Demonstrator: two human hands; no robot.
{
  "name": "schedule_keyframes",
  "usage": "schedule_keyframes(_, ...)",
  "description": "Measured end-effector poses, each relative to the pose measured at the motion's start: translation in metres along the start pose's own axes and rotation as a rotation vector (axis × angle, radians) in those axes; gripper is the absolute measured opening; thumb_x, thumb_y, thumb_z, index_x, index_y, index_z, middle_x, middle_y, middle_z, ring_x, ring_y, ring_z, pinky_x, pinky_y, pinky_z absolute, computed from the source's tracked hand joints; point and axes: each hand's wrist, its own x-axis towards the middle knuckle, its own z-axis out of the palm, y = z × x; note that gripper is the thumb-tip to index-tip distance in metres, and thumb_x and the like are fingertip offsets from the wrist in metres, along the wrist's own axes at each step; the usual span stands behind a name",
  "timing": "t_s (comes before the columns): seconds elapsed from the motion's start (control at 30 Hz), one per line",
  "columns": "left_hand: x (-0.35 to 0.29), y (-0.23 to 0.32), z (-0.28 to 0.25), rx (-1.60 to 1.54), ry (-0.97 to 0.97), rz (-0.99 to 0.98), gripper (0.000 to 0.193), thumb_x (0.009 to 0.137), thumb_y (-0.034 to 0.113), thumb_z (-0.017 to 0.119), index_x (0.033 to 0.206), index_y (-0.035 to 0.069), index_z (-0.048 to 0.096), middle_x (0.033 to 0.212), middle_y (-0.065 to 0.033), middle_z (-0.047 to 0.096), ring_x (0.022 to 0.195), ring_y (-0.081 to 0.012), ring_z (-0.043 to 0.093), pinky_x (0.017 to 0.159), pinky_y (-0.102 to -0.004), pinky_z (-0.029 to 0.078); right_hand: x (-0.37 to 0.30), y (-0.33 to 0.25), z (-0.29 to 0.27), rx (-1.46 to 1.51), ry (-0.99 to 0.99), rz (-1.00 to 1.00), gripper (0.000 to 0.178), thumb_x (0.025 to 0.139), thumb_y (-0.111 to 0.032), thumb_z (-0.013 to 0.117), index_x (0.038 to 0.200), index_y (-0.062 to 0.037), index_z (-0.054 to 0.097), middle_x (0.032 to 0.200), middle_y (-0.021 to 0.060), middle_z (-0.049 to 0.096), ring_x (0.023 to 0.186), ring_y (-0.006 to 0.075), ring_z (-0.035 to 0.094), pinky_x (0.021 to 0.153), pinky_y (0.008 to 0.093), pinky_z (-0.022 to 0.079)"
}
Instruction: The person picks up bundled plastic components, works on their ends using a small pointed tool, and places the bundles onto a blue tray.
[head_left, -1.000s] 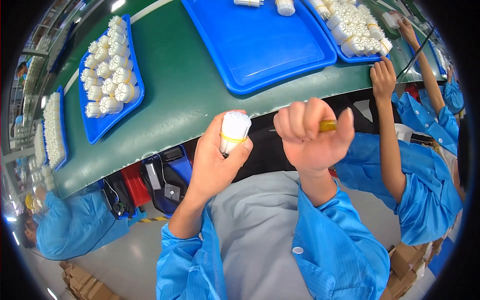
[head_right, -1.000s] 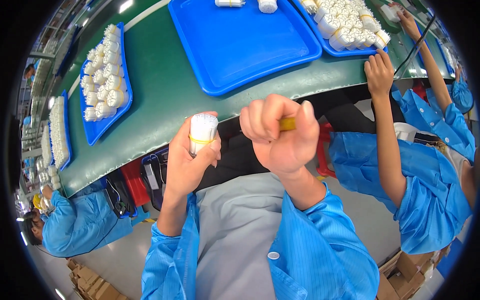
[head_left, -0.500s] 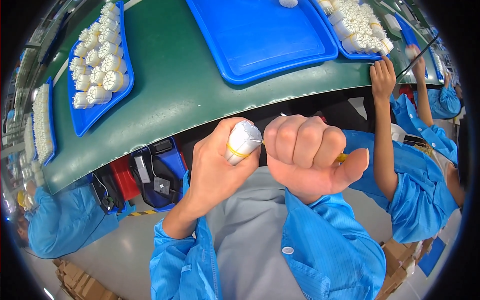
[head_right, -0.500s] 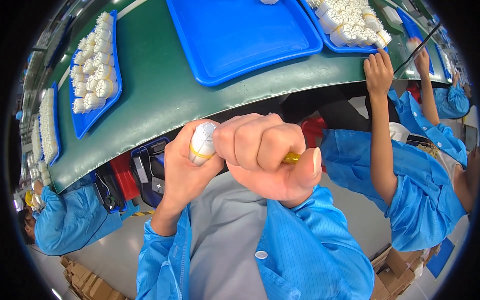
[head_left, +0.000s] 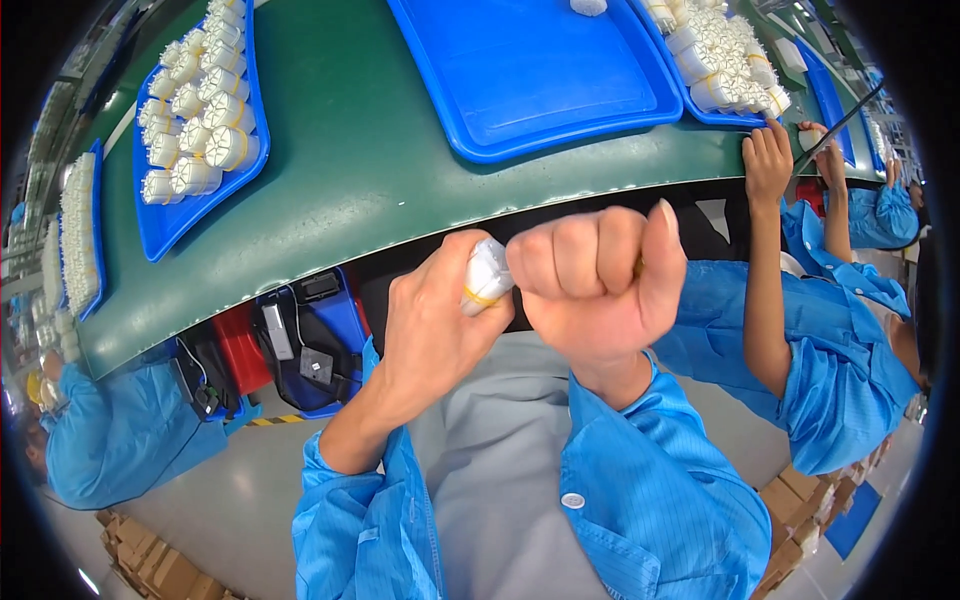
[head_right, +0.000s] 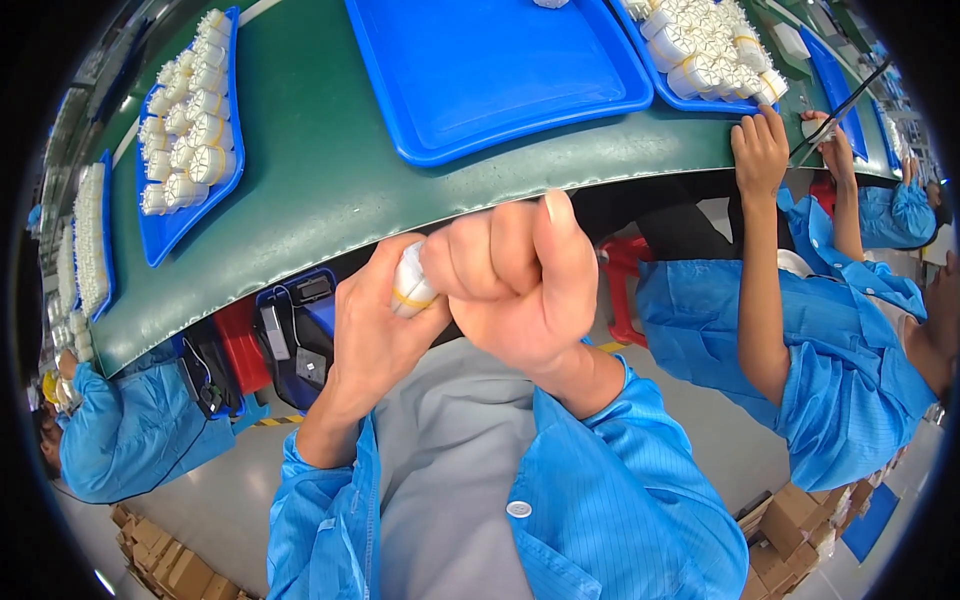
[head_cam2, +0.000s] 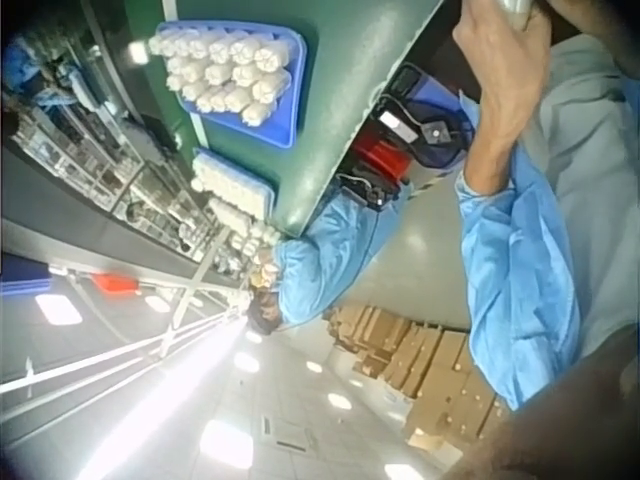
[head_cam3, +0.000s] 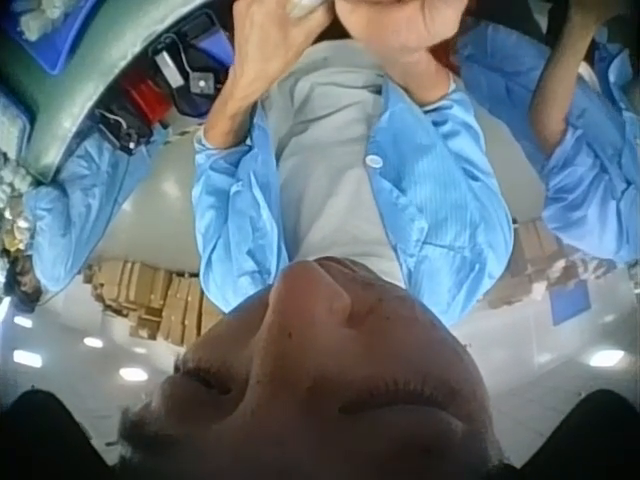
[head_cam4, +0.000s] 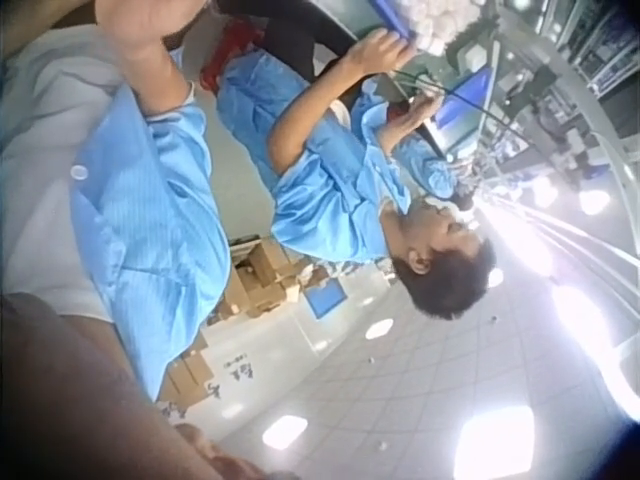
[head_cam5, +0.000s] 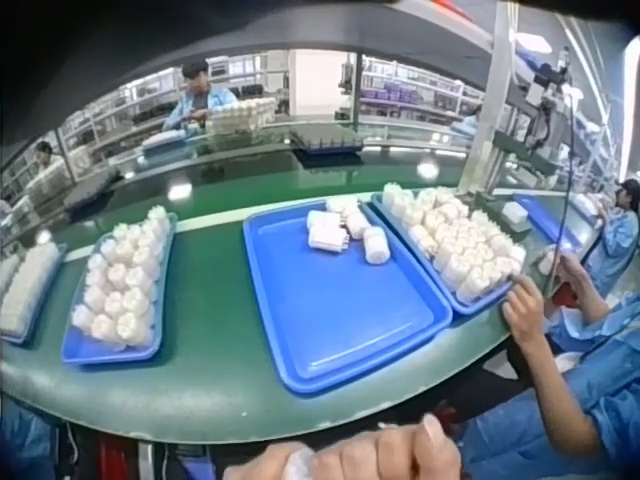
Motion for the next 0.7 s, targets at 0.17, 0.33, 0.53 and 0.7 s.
schedule_keyframes(0.17, -0.003, -0.003, -0.008, -0.255, -0.036, -0.088, 0.035, 0.078, 0.006, 0.073, 0.108, 0.001, 0.055, 0.091, -0.0152, 0.066, 0.078, -0.0288, 0.068, 0.069, -0.038, 0.053, 0.004, 0.004, -0.012, 0.138, -0.033, 0.015, 0.053, 0.106, -0.043, 0.023, 0.063, -0.0131, 0.03, 0.055, -0.0014, 0.032, 0.049, 0.0139, 0.022, 0.05, 0.0315, 0.026)
schedule_keyframes(0.33, -0.007, -0.004, -0.011, -0.296, -0.061, -0.172, 0.04, 0.075, 0.006, 0.075, 0.109, 0.002, 0.054, 0.091, -0.0121, 0.067, 0.081, -0.0211, 0.068, 0.072, -0.0331, 0.052, 0.002, -0.004, -0.003, 0.03, -0.121, -0.126, 0.056, 0.105, -0.049, 0.027, 0.063, -0.0124, 0.031, 0.054, -0.0008, 0.033, 0.048, 0.015, 0.023, 0.049, 0.0327, 0.024)
schedule_keyframes(0.53, -0.011, -0.001, -0.008, -0.299, -0.007, -0.218, 0.039, 0.074, 0.004, 0.075, 0.107, 0.003, 0.056, 0.088, -0.0114, 0.069, 0.079, -0.0231, 0.07, 0.07, -0.0328, 0.054, -0.003, 0.006, 0.002, -0.042, -0.122, -0.139, 0.056, 0.104, -0.048, 0.031, 0.061, -0.0115, 0.029, 0.051, 0.0, 0.031, 0.047, 0.0149, 0.025, 0.047, 0.0331, 0.023)
schedule_keyframes(0.7, -0.011, -0.001, -0.005, -0.211, 0.009, -0.131, 0.038, 0.072, 0.002, 0.075, 0.106, 0.004, 0.059, 0.089, -0.0136, 0.069, 0.079, -0.0268, 0.071, 0.069, -0.0343, 0.055, -0.004, 0.005, 0.002, -0.075, -0.14, -0.109, 0.056, 0.104, -0.046, 0.033, 0.06, -0.0113, 0.029, 0.051, -0.0001, 0.031, 0.048, 0.0148, 0.026, 0.048, 0.0327, 0.023)
